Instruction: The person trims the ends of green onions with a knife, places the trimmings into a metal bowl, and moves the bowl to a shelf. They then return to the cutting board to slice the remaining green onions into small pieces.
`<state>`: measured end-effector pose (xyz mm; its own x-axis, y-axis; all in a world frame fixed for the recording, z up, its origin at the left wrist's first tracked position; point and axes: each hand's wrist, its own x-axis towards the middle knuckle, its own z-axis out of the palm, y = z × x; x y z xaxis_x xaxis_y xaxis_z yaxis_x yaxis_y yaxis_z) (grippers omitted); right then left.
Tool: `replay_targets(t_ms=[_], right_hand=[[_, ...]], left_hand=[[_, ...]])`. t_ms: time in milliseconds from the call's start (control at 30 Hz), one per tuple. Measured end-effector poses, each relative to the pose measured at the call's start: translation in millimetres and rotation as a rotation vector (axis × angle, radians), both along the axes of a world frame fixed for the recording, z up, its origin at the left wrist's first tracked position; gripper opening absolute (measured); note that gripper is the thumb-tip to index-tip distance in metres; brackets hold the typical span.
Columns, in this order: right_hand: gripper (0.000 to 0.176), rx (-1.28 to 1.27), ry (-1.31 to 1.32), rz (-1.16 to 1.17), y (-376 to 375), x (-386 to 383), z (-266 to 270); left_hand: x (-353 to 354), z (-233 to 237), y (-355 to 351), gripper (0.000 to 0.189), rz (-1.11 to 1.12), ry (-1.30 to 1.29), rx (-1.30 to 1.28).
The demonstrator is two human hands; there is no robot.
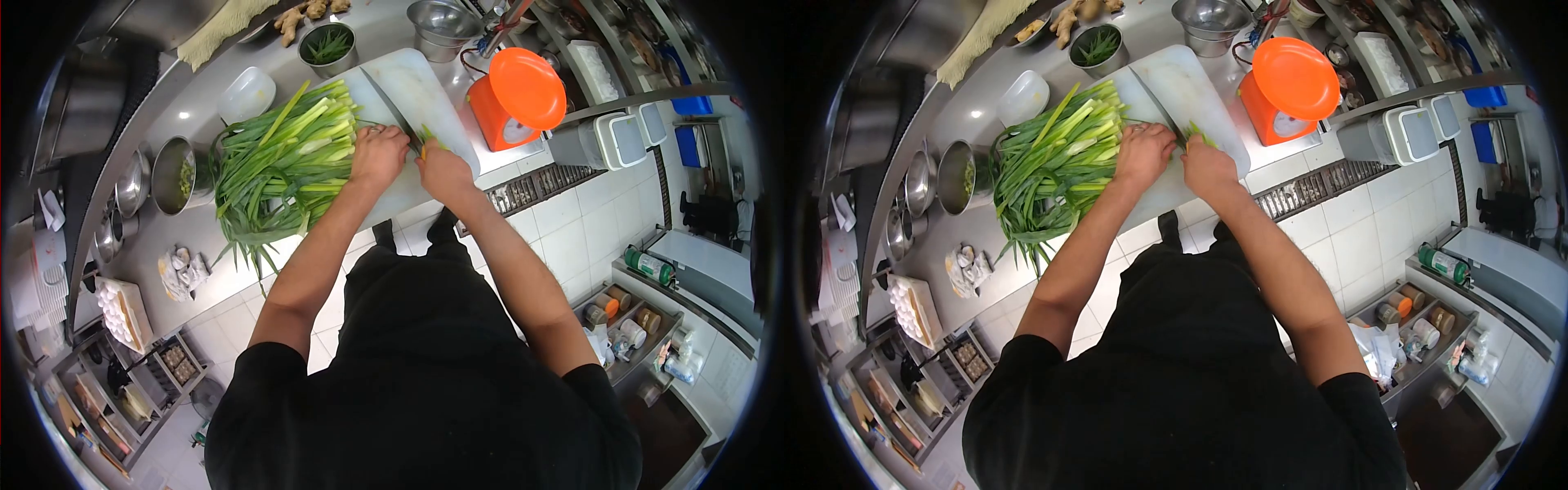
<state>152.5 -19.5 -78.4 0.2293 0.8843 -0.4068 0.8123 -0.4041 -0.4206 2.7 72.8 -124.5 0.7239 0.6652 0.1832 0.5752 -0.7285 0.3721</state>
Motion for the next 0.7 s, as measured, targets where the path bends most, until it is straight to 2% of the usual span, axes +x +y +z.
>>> replay_targets(t_ms=[167, 267, 367, 567, 700], right_hand=[[0.033, 0.029, -0.015, 0.022, -2, 13, 15], [0.034, 0.047, -0.025, 0.028, -20, 16, 22], [0.035, 0.020, -0.045, 0.062, -29, 13, 31], [0.035, -0.037, -0.107, 0.112, -42, 3, 40], [0.035, -0.021, -0.130, 0.109, -51, 2, 24]], left_hand=[[-7, 5, -10, 0.016, -0.051, -0.146, -0.045], [-10, 11, -6, 0.020, 0.106, -0.164, -0.105], [-8, 7, -2, 0.016, 0.156, -0.175, -0.105], [0, -1, 3, 0.011, 0.148, -0.065, -0.077], [0, -2, 1, 0.010, 0.133, -0.023, -0.020]])
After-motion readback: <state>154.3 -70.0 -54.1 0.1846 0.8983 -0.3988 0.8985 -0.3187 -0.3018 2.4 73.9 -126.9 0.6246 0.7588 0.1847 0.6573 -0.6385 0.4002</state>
